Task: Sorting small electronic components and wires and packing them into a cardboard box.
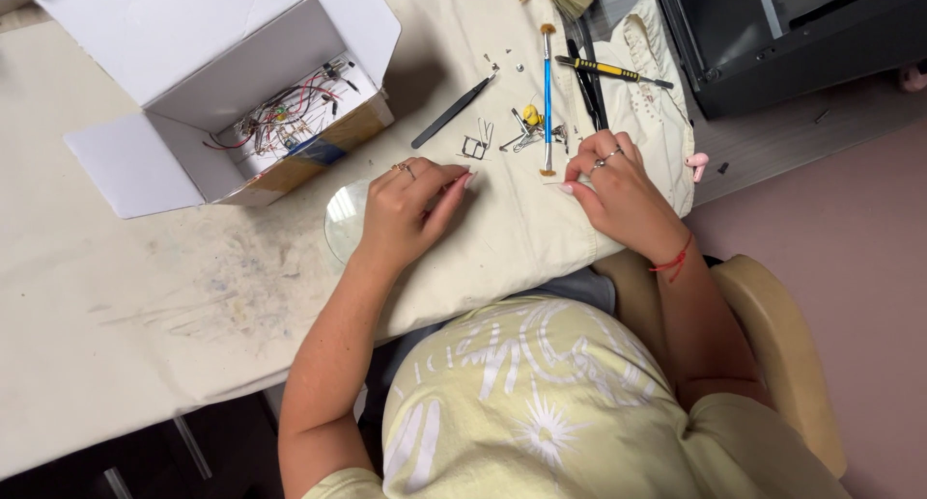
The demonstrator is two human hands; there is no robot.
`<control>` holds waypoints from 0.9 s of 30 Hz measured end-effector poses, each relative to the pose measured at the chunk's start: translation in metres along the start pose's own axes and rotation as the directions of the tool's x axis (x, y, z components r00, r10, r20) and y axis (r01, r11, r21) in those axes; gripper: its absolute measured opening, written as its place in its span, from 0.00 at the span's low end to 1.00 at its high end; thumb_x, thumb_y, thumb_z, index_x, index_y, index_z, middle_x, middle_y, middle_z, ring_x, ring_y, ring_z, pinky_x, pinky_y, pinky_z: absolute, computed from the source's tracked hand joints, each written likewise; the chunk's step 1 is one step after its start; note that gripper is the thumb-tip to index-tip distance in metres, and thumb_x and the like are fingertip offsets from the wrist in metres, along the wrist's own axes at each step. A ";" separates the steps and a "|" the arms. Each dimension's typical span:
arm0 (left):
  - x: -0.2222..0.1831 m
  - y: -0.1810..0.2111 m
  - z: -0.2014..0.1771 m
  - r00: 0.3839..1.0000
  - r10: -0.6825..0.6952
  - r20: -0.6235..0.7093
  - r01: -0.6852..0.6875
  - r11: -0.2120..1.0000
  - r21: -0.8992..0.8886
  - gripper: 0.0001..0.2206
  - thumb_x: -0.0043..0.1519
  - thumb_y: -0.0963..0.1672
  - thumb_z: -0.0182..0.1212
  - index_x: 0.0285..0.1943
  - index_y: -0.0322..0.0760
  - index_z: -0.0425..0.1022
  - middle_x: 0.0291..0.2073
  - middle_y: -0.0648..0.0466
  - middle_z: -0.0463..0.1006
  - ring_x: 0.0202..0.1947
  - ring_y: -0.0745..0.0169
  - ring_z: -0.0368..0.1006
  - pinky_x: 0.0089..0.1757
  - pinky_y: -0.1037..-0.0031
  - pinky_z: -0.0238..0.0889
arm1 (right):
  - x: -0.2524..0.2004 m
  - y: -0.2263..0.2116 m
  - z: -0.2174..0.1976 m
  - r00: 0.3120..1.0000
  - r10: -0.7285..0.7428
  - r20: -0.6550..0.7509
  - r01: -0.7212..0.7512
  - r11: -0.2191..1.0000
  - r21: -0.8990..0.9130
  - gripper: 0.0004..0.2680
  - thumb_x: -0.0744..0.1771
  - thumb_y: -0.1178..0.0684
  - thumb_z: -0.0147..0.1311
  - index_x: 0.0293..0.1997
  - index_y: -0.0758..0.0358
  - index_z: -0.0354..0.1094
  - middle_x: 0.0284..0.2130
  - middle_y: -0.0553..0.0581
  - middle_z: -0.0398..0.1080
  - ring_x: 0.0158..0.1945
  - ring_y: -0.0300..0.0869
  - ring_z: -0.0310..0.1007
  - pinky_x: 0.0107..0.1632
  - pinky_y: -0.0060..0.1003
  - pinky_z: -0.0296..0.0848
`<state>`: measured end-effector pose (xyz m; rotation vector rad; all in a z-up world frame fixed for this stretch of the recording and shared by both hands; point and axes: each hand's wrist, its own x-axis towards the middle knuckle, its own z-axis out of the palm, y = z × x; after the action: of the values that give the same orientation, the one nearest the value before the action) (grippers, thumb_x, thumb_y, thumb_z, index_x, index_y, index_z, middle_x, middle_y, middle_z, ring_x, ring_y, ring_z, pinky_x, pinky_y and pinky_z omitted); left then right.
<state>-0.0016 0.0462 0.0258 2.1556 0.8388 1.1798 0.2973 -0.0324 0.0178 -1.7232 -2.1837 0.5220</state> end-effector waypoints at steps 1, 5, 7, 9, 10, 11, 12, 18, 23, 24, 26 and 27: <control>0.001 0.003 0.000 1.000 -0.001 -0.003 0.001 1.000 0.000 0.03 0.64 0.41 0.66 0.42 0.37 0.83 0.23 0.51 0.77 0.26 0.53 0.76 0.34 0.69 0.72 | -0.001 -0.003 -0.002 1.000 -0.002 0.001 0.002 1.000 -0.001 0.03 0.67 0.59 0.59 0.41 0.63 0.69 0.42 0.57 0.62 0.48 0.54 0.62 0.54 0.47 0.63; 0.006 0.014 0.001 1.000 -0.026 0.008 0.027 0.978 -0.206 0.04 0.65 0.42 0.65 0.44 0.35 0.81 0.26 0.48 0.78 0.29 0.49 0.77 0.37 0.64 0.72 | -0.001 -0.018 -0.006 0.998 -0.047 -0.048 0.051 0.994 0.095 0.03 0.69 0.59 0.56 0.44 0.60 0.68 0.37 0.53 0.65 0.44 0.48 0.66 0.51 0.41 0.61; 0.004 0.016 0.002 0.999 -0.039 0.009 0.040 0.960 -0.276 0.06 0.65 0.43 0.65 0.46 0.34 0.81 0.27 0.46 0.78 0.31 0.45 0.77 0.38 0.61 0.72 | 0.004 -0.034 -0.003 0.993 -0.090 -0.080 0.101 0.984 0.147 0.03 0.70 0.59 0.55 0.46 0.58 0.69 0.34 0.51 0.66 0.42 0.44 0.67 0.50 0.38 0.61; 0.002 0.014 0.006 0.998 -0.029 0.061 0.050 0.923 -0.381 0.11 0.63 0.46 0.68 0.50 0.36 0.80 0.32 0.48 0.80 0.38 0.46 0.79 0.48 0.59 0.69 | 0.013 -0.055 -0.002 0.981 -0.113 -0.160 0.157 0.941 0.298 0.01 0.70 0.60 0.55 0.45 0.62 0.68 0.32 0.54 0.65 0.41 0.49 0.68 0.50 0.42 0.66; 0.001 0.016 0.006 0.998 -0.034 0.050 0.050 0.929 -0.367 0.11 0.63 0.46 0.68 0.50 0.36 0.80 0.32 0.48 0.80 0.38 0.46 0.79 0.48 0.59 0.69 | 0.017 -0.063 0.000 0.979 -0.130 -0.158 0.174 0.937 0.302 0.01 0.70 0.60 0.55 0.45 0.62 0.68 0.32 0.54 0.65 0.41 0.49 0.68 0.50 0.42 0.66; 0.000 0.017 0.006 0.998 -0.043 0.043 0.057 0.909 -0.414 0.09 0.63 0.45 0.68 0.47 0.36 0.81 0.32 0.48 0.80 0.38 0.48 0.79 0.48 0.61 0.68 | 0.021 -0.070 0.003 0.976 -0.108 -0.188 0.171 0.916 0.364 0.01 0.70 0.60 0.55 0.45 0.64 0.69 0.31 0.55 0.64 0.39 0.48 0.67 0.50 0.42 0.67; 0.000 0.018 0.007 0.998 -0.052 0.034 0.062 0.886 -0.459 0.06 0.63 0.43 0.68 0.44 0.36 0.82 0.31 0.49 0.81 0.37 0.50 0.79 0.47 0.63 0.68 | 0.025 -0.077 0.004 0.973 -0.084 -0.215 0.170 0.890 0.423 0.01 0.71 0.61 0.55 0.45 0.65 0.69 0.30 0.56 0.64 0.37 0.48 0.66 0.50 0.42 0.68; -0.002 0.004 0.002 0.984 -0.175 -0.045 0.133 0.870 -0.475 0.03 0.63 0.43 0.68 0.41 0.39 0.83 0.29 0.53 0.81 0.34 0.57 0.78 0.44 0.68 0.68 | 0.041 -0.090 0.016 0.953 0.008 -0.301 0.152 0.852 0.501 0.03 0.71 0.60 0.58 0.41 0.66 0.70 0.28 0.53 0.62 0.34 0.40 0.63 0.45 0.36 0.66; 0.000 0.009 -0.010 0.968 -0.229 -0.108 0.159 0.882 -0.445 0.03 0.63 0.43 0.68 0.39 0.40 0.82 0.26 0.55 0.80 0.31 0.60 0.76 0.43 0.70 0.69 | 0.049 -0.105 0.011 0.916 0.060 -0.398 0.171 0.837 0.520 0.04 0.71 0.61 0.59 0.38 0.67 0.71 0.28 0.55 0.63 0.33 0.40 0.60 0.45 0.36 0.64; 0.001 0.011 -0.013 0.962 -0.245 -0.116 0.170 0.878 -0.448 0.02 0.63 0.43 0.68 0.38 0.40 0.82 0.26 0.55 0.79 0.31 0.62 0.76 0.42 0.71 0.69 | 0.049 -0.107 0.010 0.907 0.069 -0.415 0.173 0.838 0.517 0.05 0.71 0.60 0.59 0.38 0.67 0.71 0.28 0.54 0.64 0.33 0.39 0.60 0.45 0.36 0.64; 0.002 0.014 -0.015 0.959 -0.249 -0.132 0.168 0.881 -0.443 0.02 0.63 0.43 0.68 0.38 0.41 0.82 0.26 0.55 0.79 0.31 0.62 0.76 0.42 0.71 0.69 | 0.049 -0.110 0.011 0.901 0.071 -0.429 0.181 0.835 0.520 0.05 0.71 0.61 0.60 0.38 0.67 0.71 0.28 0.54 0.63 0.33 0.39 0.59 0.45 0.35 0.64; 0.002 0.015 -0.016 0.957 -0.253 -0.144 0.167 0.882 -0.440 0.02 0.63 0.43 0.68 0.38 0.41 0.82 0.26 0.55 0.79 0.30 0.62 0.76 0.42 0.71 0.69 | 0.049 -0.111 0.012 0.893 0.077 -0.444 0.187 0.833 0.521 0.05 0.71 0.61 0.60 0.38 0.68 0.71 0.28 0.54 0.62 0.34 0.39 0.59 0.45 0.35 0.64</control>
<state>-0.0106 0.0404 0.0454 1.5726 0.7886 1.3345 0.1850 -0.0091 0.0599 -1.2923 -1.5448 0.5958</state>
